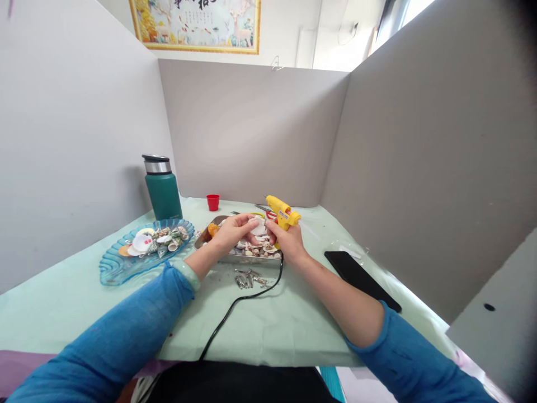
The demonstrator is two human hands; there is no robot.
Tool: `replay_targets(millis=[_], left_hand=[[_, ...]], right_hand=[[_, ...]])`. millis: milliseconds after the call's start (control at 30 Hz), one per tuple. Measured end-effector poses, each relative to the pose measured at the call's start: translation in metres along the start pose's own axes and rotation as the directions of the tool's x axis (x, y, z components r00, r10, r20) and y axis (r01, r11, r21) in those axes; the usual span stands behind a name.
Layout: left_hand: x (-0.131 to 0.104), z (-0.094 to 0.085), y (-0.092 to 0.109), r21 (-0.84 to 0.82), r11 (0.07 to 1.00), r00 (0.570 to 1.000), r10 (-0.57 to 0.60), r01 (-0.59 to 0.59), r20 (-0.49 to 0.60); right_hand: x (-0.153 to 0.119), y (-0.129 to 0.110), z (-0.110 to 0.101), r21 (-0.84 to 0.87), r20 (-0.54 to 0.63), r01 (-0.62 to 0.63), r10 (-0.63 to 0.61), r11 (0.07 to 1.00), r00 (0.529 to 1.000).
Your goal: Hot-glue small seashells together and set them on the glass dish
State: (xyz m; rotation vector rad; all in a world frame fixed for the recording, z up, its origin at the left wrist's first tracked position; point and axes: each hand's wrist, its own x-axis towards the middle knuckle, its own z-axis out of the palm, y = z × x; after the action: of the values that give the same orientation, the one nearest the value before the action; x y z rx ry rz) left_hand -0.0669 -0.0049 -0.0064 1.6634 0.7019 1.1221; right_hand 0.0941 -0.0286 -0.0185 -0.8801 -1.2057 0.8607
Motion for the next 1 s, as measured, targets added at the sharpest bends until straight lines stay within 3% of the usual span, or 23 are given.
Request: replay_targets(millis=[667, 1000], left_hand=[[-0.0017, 0.0039, 0.0047, 0.021, 1.0, 0.997, -0.015, 0.017, -0.075], [-0.0008, 0.0011, 0.0012, 0.029, 1.0, 0.999, 0.002, -0.001, -0.035]], right_hand=[[0.0001, -0.0011, -0.0006, 0.016, 0.009, 0.018, -0.018, 1.0, 1.0], [0.0, 0.0006, -0.0014, -0.01, 0.007, 0.017, -0.017, 1.0, 1.0]])
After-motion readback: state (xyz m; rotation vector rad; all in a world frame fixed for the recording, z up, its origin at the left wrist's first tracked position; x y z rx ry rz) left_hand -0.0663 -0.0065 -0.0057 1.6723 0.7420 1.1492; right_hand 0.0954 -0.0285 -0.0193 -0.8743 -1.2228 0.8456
